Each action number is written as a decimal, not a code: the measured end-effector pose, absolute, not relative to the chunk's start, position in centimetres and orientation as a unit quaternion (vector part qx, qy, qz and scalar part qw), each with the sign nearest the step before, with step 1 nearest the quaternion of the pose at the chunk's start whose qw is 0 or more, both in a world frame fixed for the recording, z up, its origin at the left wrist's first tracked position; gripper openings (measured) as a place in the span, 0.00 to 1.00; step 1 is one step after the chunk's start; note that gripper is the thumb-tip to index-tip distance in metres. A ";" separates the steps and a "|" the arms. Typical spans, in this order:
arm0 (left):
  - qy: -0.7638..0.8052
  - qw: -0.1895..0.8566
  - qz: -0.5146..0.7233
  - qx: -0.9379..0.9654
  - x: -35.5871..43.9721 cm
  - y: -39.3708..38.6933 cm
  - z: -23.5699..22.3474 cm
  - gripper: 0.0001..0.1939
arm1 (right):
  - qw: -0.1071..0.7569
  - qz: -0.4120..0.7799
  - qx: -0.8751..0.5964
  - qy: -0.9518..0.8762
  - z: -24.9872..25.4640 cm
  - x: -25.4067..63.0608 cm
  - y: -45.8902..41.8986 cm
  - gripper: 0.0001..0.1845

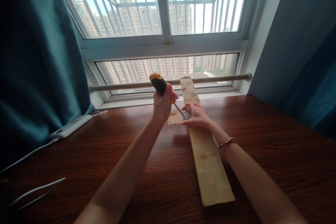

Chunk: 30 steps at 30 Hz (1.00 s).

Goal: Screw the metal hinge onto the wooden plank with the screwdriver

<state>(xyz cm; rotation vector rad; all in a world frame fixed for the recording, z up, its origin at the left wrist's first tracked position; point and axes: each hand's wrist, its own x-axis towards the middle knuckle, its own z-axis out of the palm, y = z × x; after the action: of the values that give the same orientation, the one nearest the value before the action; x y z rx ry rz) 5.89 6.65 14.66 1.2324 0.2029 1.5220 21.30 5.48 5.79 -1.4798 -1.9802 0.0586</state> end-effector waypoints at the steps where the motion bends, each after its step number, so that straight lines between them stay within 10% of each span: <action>1: 0.094 0.546 0.640 0.533 5.9 6.7 14.7 0.19 | 0.329 0.023 -0.565 -0.756 5.8 21.3 5.4 0.38; 30: 0.066 0.539 0.619 0.568 5.8 6.6 14.5 0.14 | 0.327 0.018 -0.571 -0.753 6.0 21.2 5.3 0.39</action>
<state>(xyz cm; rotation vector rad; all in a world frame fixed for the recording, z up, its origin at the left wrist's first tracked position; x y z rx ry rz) 5.77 6.60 14.53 1.3501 0.1573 1.4729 21.23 5.33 5.96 -1.4955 -1.9728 0.0466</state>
